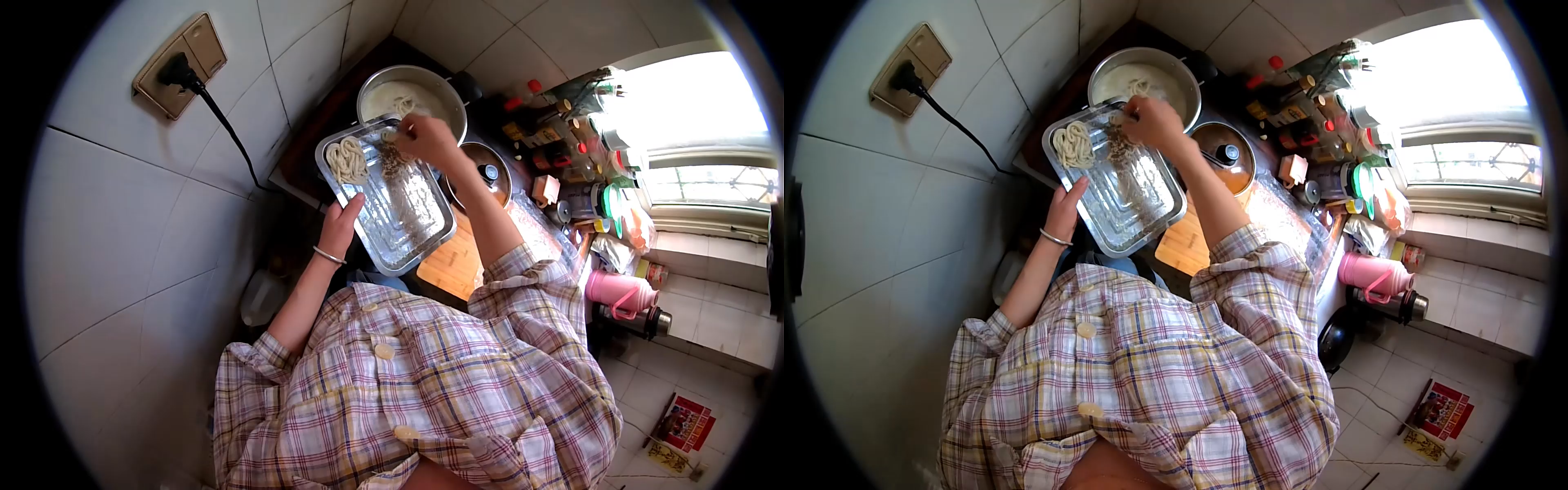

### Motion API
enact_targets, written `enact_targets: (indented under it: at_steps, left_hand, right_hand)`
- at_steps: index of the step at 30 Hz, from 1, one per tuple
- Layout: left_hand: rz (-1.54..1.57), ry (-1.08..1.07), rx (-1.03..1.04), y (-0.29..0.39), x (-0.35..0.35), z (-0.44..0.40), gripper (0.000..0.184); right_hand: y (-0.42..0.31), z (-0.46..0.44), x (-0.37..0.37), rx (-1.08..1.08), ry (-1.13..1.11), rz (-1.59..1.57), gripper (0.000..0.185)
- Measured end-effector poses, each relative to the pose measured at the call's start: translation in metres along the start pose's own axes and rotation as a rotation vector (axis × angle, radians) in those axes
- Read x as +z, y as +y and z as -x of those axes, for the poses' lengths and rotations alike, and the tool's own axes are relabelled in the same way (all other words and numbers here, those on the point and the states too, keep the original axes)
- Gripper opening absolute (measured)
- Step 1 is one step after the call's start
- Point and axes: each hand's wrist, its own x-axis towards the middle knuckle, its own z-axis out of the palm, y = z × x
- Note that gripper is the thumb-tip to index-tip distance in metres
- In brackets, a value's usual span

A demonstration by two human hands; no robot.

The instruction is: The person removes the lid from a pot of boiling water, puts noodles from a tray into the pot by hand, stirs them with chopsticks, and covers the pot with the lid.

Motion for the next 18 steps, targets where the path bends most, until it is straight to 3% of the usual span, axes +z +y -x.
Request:
enact_targets:
  at_steps: [3,5,6,10,13,15,18]
  left_hand:
    - [0.049,-0.006,0.008,0.007,0.004,0.003,0.029]
    - [0.078,0.003,-0.004,0.005,0.004,0.002,0.029]
    - [0.105,0.010,-0.013,0.004,0.004,0.002,0.029]
    - [0.072,-0.004,-0.015,0.001,0.000,0.001,0.029]
    - [0.036,-0.008,-0.044,0.001,0.002,0.001,0.030]
    - [0.002,0.016,-0.047,0.011,0.012,0.007,0.031]
    - [-0.056,-0.030,-0.010,0.007,0.013,0.002,0.037]
  right_hand:
    - [0.022,-0.015,-0.027,0.034,0.298,-0.197,0.030]
    - [0.030,-0.027,-0.047,0.087,0.328,-0.115,0.033]
    - [0.033,-0.031,-0.053,0.157,0.275,-0.063,0.035]
    - [0.014,-0.023,-0.052,0.108,0.208,0.136,0.042]
    - [-0.029,-0.008,-0.027,-0.024,-0.034,0.055,0.043]
    - [-0.048,0.006,0.000,-0.171,-0.095,-0.112,0.047]
    - [-0.075,0.029,0.014,-0.176,-0.102,-0.059,0.054]
